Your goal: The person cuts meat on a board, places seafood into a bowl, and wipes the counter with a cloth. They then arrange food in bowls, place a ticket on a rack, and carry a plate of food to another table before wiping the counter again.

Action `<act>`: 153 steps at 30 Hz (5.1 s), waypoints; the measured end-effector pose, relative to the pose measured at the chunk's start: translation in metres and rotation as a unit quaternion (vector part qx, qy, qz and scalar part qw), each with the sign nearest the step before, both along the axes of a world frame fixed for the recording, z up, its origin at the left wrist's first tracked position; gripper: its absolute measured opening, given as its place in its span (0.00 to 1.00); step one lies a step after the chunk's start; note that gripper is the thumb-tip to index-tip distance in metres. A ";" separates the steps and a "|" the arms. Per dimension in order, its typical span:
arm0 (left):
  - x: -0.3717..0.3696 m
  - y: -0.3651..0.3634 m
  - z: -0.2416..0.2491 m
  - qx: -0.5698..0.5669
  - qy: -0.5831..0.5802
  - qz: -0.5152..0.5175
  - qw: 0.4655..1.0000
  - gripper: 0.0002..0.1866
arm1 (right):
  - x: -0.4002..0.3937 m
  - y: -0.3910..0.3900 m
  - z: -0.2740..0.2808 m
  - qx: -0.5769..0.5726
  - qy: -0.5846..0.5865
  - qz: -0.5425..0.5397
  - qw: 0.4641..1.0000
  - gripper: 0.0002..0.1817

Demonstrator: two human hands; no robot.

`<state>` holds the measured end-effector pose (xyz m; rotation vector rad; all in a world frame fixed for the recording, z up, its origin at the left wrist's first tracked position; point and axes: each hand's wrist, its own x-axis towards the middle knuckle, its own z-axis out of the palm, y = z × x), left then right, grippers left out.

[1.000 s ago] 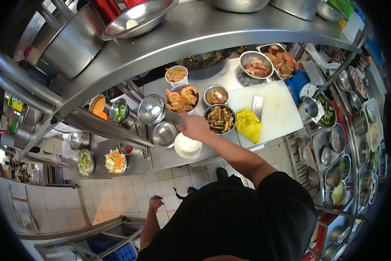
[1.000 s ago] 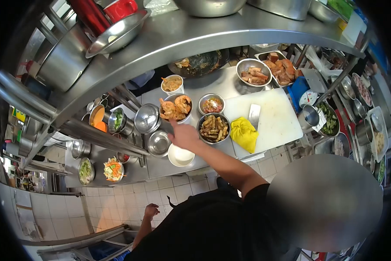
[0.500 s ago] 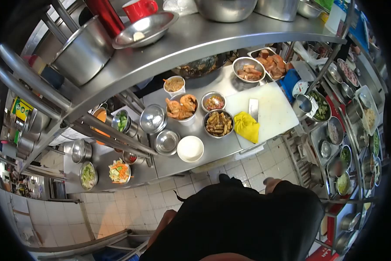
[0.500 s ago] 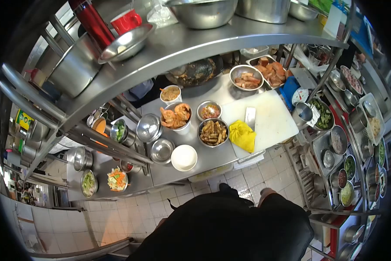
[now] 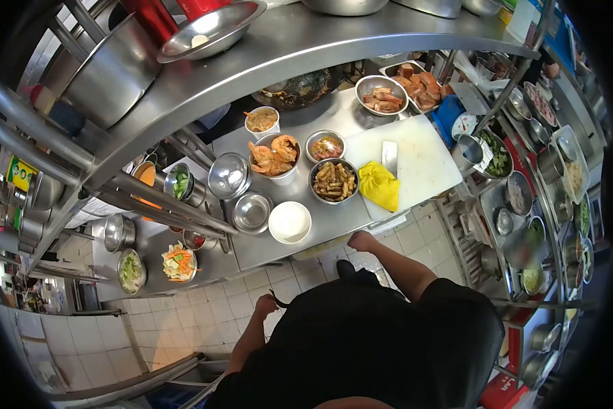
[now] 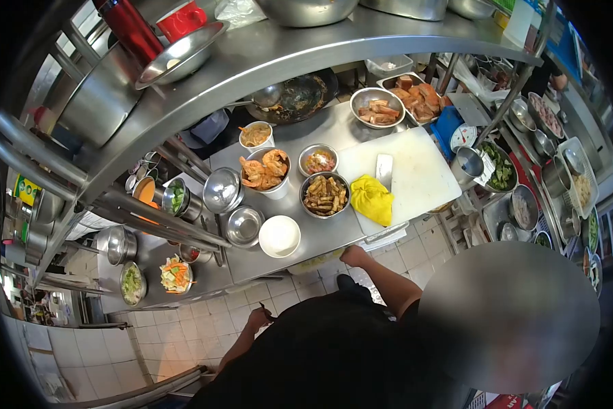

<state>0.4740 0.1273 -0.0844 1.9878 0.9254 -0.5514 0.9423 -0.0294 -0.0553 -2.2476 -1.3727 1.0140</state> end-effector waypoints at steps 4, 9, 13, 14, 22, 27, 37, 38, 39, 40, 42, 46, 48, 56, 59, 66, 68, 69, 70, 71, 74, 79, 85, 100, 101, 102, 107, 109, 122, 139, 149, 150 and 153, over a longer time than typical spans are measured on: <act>0.005 -0.025 0.009 0.054 -0.119 -0.042 0.991 0.11 | -0.007 -0.016 0.011 0.015 0.070 -0.096 0.993 0.12; -0.044 -0.027 -0.021 0.157 -0.068 -0.313 0.934 0.12 | 0.027 -0.096 -0.084 -0.181 -0.139 0.061 0.972 0.13; -0.068 -0.028 -0.013 0.103 0.021 -0.228 0.968 0.12 | 0.053 -0.163 -0.114 -0.342 -0.020 0.000 0.939 0.12; -0.075 -0.026 -0.017 0.149 -0.014 -0.286 0.947 0.12 | 0.052 -0.165 -0.111 -0.358 -0.041 -0.033 0.932 0.12; -0.019 -0.045 0.029 -0.042 -0.019 0.089 0.995 0.10 | 0.047 -0.121 -0.096 -0.285 -0.085 0.103 0.949 0.15; 0.025 -0.042 0.079 -0.056 0.097 0.197 0.974 0.10 | 0.037 -0.070 -0.089 -0.107 -0.189 0.242 0.946 0.09; -0.015 -0.037 0.051 -0.079 0.071 0.284 0.953 0.08 | 0.046 -0.103 -0.131 -0.216 -0.108 0.136 0.961 0.11; -0.016 -0.040 0.054 -0.061 0.068 0.229 0.969 0.08 | 0.043 -0.111 -0.131 -0.254 -0.080 0.077 0.961 0.12; -0.034 -0.038 0.033 0.010 0.007 0.082 0.997 0.09 | 0.042 -0.114 -0.126 -0.290 -0.053 0.018 0.955 0.14; -0.061 -0.034 -0.004 0.080 -0.054 -0.067 0.993 0.09 | 0.041 -0.117 -0.108 -0.308 -0.018 0.005 0.951 0.17; -0.063 -0.038 -0.004 0.072 0.028 -0.111 0.991 0.12 | 0.038 -0.117 -0.100 -0.324 0.017 -0.027 0.946 0.17; -0.039 -0.042 0.035 -0.048 0.080 0.088 0.992 0.11 | 0.034 -0.108 -0.084 -0.280 -0.049 0.035 0.958 0.15; -0.060 -0.033 0.000 -0.029 0.020 0.053 0.998 0.12 | 0.030 -0.094 -0.070 -0.277 -0.025 0.022 0.960 0.14; -0.035 -0.017 0.027 -0.007 -0.026 0.174 0.984 0.12 | 0.023 -0.050 -0.077 -0.192 -0.069 0.133 0.970 0.12; -0.047 -0.018 0.005 -0.027 -0.044 0.159 0.986 0.11 | 0.017 -0.045 -0.071 -0.233 -0.025 0.082 0.969 0.13; -0.057 -0.045 0.019 0.112 0.150 -0.194 0.963 0.17 | 0.009 -0.075 -0.102 -0.298 -0.020 0.085 0.951 0.15; -0.072 -0.048 0.008 0.098 0.157 -0.239 0.953 0.17 | 0.005 -0.084 -0.108 -0.316 0.001 0.063 0.947 0.16; -0.072 -0.049 0.011 0.109 0.147 -0.244 0.952 0.17 | 0.005 -0.087 -0.106 -0.316 0.005 0.065 0.946 0.16; -0.073 -0.053 0.015 0.119 0.138 -0.250 0.951 0.17 | 0.006 -0.086 -0.105 -0.317 0.008 0.067 0.946 0.17; -0.073 -0.056 0.017 0.129 0.128 -0.255 0.950 0.16 | 0.007 -0.086 -0.105 -0.309 0.009 0.063 0.949 0.17; -0.081 -0.052 -0.008 0.057 0.115 -0.119 0.985 0.17 | 0.004 -0.083 -0.093 -0.295 0.009 0.058 0.954 0.17; -0.070 -0.053 -0.002 0.006 0.053 0.039 0.998 0.12 | -0.003 -0.066 -0.083 -0.274 -0.005 0.094 0.957 0.16; -0.032 -0.056 0.052 -0.120 0.073 0.291 0.946 0.10 | -0.003 -0.060 -0.077 -0.220 -0.065 0.195 0.953 0.12; -0.076 -0.054 -0.036 0.056 -0.015 -0.009 0.998 0.14 | 0.000 -0.073 -0.051 -0.317 0.050 0.008 0.947 0.17; -0.085 -0.051 -0.052 0.115 -0.042 -0.083 0.989 0.15 | 0.000 -0.069 -0.046 -0.315 0.052 0.008 0.948 0.16; -0.089 -0.050 -0.060 0.174 -0.068 -0.156 0.970 0.16 | 0.001 -0.066 -0.043 -0.312 0.054 0.008 0.949 0.16; -0.073 -0.050 -0.035 0.074 0.056 -0.050 0.994 0.18 | 0.001 -0.052 -0.029 -0.275 0.036 0.001 0.961 0.14; -0.070 -0.048 -0.031 0.032 0.060 0.007 0.998 0.18 | 0.001 -0.043 -0.033 -0.273 0.030 0.012 0.961 0.14; -0.059 -0.059 -0.008 0.041 0.087 0.055 0.994 0.21 | -0.007 -0.051 -0.056 -0.265 -0.023 0.153 0.952 0.13; -0.069 -0.045 -0.026 0.052 0.076 -0.067 0.993 0.22 | -0.010 -0.064 -0.053 -0.267 0.048 0.053 0.961 0.12; -0.093 -0.046 -0.065 -0.095 0.036 0.158 0.982 0.24 | -0.003 -0.063 -0.055 -0.168 0.004 0.152 0.974 0.09; -0.097 -0.045 -0.073 -0.124 0.035 0.198 0.972 0.26 | -0.006 -0.063 -0.049 -0.188 0.014 0.126 0.974 0.09; -0.093 -0.043 -0.073 -0.048 0.061 0.100 0.992 0.25 | -0.013 -0.061 -0.034 -0.235 0.030 0.074 0.969 0.09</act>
